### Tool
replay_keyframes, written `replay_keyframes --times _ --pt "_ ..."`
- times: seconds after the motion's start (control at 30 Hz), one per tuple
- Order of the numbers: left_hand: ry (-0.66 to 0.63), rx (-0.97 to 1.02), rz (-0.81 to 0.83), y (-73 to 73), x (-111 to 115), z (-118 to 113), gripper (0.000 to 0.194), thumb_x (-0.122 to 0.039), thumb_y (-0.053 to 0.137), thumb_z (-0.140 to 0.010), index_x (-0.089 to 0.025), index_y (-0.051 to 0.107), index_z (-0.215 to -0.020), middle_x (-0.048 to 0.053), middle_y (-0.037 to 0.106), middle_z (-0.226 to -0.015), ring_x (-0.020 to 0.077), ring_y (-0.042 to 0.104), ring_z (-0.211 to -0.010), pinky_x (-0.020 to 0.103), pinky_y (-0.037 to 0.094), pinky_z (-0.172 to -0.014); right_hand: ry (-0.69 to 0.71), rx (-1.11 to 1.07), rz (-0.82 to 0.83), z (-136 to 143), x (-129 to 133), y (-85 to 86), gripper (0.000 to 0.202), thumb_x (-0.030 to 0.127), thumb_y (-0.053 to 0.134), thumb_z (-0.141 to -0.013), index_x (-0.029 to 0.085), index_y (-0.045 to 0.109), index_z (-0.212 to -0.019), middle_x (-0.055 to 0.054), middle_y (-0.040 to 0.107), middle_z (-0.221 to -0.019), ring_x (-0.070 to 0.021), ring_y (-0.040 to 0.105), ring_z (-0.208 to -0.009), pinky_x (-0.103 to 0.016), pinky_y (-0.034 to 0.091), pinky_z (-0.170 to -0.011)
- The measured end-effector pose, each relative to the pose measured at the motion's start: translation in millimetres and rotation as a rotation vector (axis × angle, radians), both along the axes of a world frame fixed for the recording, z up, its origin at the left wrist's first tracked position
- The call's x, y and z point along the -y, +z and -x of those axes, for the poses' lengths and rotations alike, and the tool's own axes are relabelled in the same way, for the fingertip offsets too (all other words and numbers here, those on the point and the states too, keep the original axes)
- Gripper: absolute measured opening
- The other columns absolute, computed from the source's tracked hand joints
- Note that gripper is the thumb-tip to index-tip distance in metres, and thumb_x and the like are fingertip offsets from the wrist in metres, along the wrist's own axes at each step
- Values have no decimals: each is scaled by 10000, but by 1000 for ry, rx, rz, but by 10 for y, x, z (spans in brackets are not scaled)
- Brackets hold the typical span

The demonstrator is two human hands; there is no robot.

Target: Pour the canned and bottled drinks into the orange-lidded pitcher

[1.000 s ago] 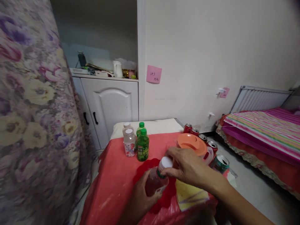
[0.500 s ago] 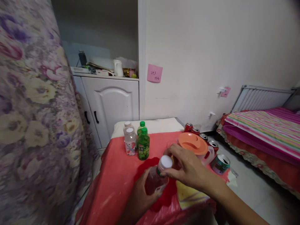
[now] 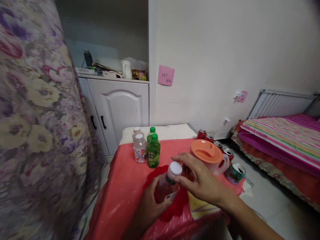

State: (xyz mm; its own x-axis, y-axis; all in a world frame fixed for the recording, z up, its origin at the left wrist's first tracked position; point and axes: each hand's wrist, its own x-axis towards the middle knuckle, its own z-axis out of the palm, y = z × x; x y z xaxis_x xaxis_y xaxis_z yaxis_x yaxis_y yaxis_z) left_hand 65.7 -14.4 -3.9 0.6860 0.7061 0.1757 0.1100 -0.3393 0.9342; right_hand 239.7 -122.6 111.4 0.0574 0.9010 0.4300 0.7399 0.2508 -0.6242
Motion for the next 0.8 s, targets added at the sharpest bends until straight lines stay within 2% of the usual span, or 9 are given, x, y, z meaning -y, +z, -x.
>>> replay_keyframes --times 0.1,0.17,0.3,0.4,0.5,0.57,0.63,0.7,0.8 --pt "7 -11 -14 -7 -3 -10 629 -215 753 -693 -197 581 -1298 147 688 -1352 330 643 -1256 486 482 -1103 -23 8 -14 21 -6 -9 208 291 649 -929 213 622 -1120 -50 654 -1039 -209 622 -907 -363 471 -786" --pt "10 -10 -25 -12 -2 -10 640 -205 754 -685 -201 581 -1301 142 681 -1365 329 633 -1272 485 472 -1114 -93 7 10 33 -16 -23 222 314 716 -880 209 613 -1046 -37 651 -977 -204 610 -839 -348 450 -719" --pt "19 0 -21 -24 -4 0 625 -206 749 -689 -214 589 -1293 132 689 -1359 328 639 -1264 479 485 -1104 -90 -19 17 41 -16 -51 440 313 776 -833 224 576 -1214 -64 656 -1135 -230 626 -980 -363 472 -811" --pt "19 3 -30 -50 -14 -1 636 -197 750 -672 -215 598 -1289 136 695 -1354 341 641 -1267 494 481 -1112 -59 -21 -20 51 -4 -63 292 285 698 -889 219 604 -1157 -51 664 -1081 -215 631 -954 -354 469 -809" --pt "46 -13 -44 -77 -25 -6 651 -197 767 -645 -207 611 -1276 151 697 -1351 362 641 -1267 516 485 -1110 -147 -33 0 67 -3 -78 246 293 752 -838 205 611 -1018 -21 652 -940 -201 614 -833 -333 441 -718" --pt "52 -9 -37 -83 -28 -8 663 -206 782 -636 -208 614 -1278 153 695 -1355 367 639 -1269 517 489 -1104 -187 -56 35 71 -6 -89 350 316 804 -792 203 605 -1057 -23 658 -964 -207 617 -841 -333 440 -714" --pt "40 1 -26 -88 -29 -6 665 -210 783 -649 -213 612 -1291 148 691 -1365 359 635 -1275 508 486 -1106 -157 -67 30 73 -10 -95 431 326 798 -804 205 593 -1163 -45 671 -1067 -222 631 -928 -347 459 -774" --pt "37 14 -32 -102 -30 -3 655 -205 773 -671 -217 609 -1305 141 693 -1361 345 640 -1267 495 486 -1104 -102 -68 -9 78 -14 -92 388 314 740 -861 209 591 -1203 -55 672 -1119 -220 630 -985 -354 467 -825" --pt "41 46 -47 -147 -36 1 652 -193 768 -688 -224 609 -1320 130 705 -1340 332 657 -1239 479 501 -1086 -108 -78 -22 97 -26 -80 221 297 697 -887 207 624 -1074 -36 677 -1008 -196 621 -887 -332 461 -773"
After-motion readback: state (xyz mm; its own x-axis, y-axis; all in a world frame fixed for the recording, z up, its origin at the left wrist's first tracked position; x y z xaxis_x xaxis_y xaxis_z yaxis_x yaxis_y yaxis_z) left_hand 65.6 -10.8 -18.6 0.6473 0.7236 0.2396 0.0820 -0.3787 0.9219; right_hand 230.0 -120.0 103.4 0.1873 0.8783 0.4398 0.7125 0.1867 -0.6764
